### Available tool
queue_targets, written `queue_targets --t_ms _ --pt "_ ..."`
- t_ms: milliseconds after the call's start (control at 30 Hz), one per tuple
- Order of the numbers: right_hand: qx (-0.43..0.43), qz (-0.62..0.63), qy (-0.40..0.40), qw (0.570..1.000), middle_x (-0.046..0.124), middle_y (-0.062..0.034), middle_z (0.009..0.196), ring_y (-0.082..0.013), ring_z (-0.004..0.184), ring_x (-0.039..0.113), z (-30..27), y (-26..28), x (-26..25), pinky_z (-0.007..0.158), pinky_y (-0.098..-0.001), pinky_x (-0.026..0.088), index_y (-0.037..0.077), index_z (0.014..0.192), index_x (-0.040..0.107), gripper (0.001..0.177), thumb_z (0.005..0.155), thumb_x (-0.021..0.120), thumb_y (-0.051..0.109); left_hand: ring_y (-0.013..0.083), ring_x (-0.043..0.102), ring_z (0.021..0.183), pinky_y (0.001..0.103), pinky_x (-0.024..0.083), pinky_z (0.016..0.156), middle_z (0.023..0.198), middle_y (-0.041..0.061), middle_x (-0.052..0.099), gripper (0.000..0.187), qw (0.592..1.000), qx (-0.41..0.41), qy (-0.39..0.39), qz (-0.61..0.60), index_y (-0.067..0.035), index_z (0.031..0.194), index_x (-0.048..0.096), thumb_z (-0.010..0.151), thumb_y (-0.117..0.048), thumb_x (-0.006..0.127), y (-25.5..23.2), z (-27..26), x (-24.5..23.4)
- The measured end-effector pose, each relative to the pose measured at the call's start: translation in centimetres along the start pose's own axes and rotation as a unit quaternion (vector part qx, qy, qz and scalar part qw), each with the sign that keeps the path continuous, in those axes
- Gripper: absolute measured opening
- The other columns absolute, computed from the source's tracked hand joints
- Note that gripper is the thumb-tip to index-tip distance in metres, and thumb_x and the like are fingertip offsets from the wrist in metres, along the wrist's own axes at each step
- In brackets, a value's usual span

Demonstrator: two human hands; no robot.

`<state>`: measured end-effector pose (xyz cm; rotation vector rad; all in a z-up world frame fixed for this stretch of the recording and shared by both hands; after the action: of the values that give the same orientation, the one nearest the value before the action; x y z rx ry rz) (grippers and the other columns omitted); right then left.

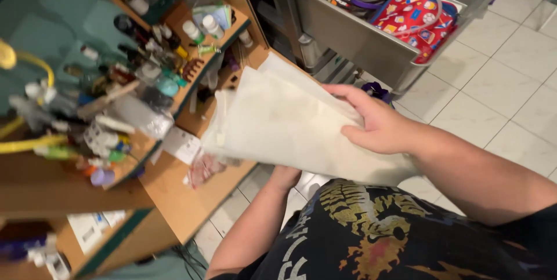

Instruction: The recorder folds paper, organizes items into a plastic drawer unit, and wipes down a desk surface.

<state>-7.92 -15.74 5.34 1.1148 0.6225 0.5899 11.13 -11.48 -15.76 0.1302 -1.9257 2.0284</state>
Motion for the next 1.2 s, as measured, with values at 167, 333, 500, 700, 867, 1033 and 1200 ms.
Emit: queue_targets --t_ms 167,333,500,700,867,1033,1200 --pt "0.051 -0.18 -0.128 0.974 0.059 -0.0186 0.142 -0.0264 0.13 0.061 4.5 1.0 -1.2 0.104 -0.0362 0.049 0.004 0.155 0.033 0.074 0.086 0.058 0.004 0.0286 0.057 0.133 0.04 0.045 0.114 0.144 0.016 0.059 0.061 0.975 0.069 -0.086 0.194 0.003 0.144 0.05 0.094 -0.023 0.075 -2.4 2.0 -5.7" --pt "0.051 -0.287 -0.272 0.917 0.052 -0.0276 0.149 -0.0323 0.13 0.058 6.0 2.1 -4.2 0.105 -0.0392 0.048 0.0 0.16 0.026 0.078 0.09 0.062 0.008 0.027 0.066 0.116 0.039 0.052 0.103 0.127 0.019 0.067 0.053 0.968 0.08 -0.137 0.194 0.006 0.132 0.055 0.088 -0.013 0.077 -10.4 6.2 -4.4" --pt "-0.004 -0.327 -0.253 0.911 0.046 -0.0314 0.158 -0.0394 0.145 0.051 6.4 4.2 -7.6 0.116 -0.0451 0.042 0.001 0.166 0.017 0.09 0.094 0.071 0.011 0.025 0.058 0.127 0.042 0.047 0.111 0.14 0.017 0.057 0.043 0.979 0.098 -0.08 -0.159 0.001 0.145 0.038 0.106 -0.004 0.055 -16.7 12.0 0.5" --pt "0.042 -0.362 -0.294 0.884 0.047 -0.0297 0.155 -0.0379 0.139 0.053 6.1 7.8 -11.9 0.112 -0.044 0.043 0.003 0.165 0.018 0.093 0.091 0.073 0.012 0.0248 0.052 0.132 0.043 0.045 0.113 0.147 0.015 0.046 0.048 0.968 0.084 -0.046 -0.232 -0.009 0.152 0.029 0.107 -0.013 0.045 -21.3 17.0 7.5" --pt "0.104 -0.373 -0.305 0.87 0.057 -0.0157 0.154 -0.0295 0.126 0.064 3.5 7.0 -19.8 0.099 -0.0375 0.052 0.019 0.164 0.039 0.075 0.095 0.068 0.012 0.0303 0.055 0.124 0.045 0.05 0.106 0.14 0.021 0.049 0.054 0.984 0.037 -0.043 -0.169 -0.003 0.15 0.023 0.103 -0.007 0.05 -16.7 22.6 11.9" --pt "0.04 -0.401 -0.197 0.894 0.058 -0.0181 0.149 -0.0287 0.128 0.061 -0.5 2.2 -28.4 0.104 -0.038 0.048 0.014 0.162 0.042 0.075 0.092 0.068 0.009 0.0307 0.061 0.106 0.048 0.055 0.077 0.132 0.021 0.052 0.071 0.99 -0.118 -0.077 0.032 -0.011 0.15 0.016 0.09 -0.011 0.054 -13.3 25.6 18.6" --pt "0.273 -0.289 -0.085 0.914 0.069 -0.0015 0.13 -0.0169 0.109 0.069 -2.9 -2.5 -35.6 0.092 -0.0322 0.055 0.031 0.149 0.055 0.071 0.082 0.073 0.018 0.029 0.058 0.129 0.036 0.053 0.103 0.15 0.024 0.049 0.087 0.992 -0.025 -0.044 0.115 -0.004 0.163 0.005 0.097 -0.009 0.06 -9.0 29.4 22.1"
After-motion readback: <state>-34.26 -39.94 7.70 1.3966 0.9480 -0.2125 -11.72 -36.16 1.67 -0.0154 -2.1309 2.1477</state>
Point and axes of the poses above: each hand's wrist, its own z-axis towards the middle knuckle, its own x-axis out of the palm, y = z × x, the point moved 8 cm from there along z, towards the middle knuckle
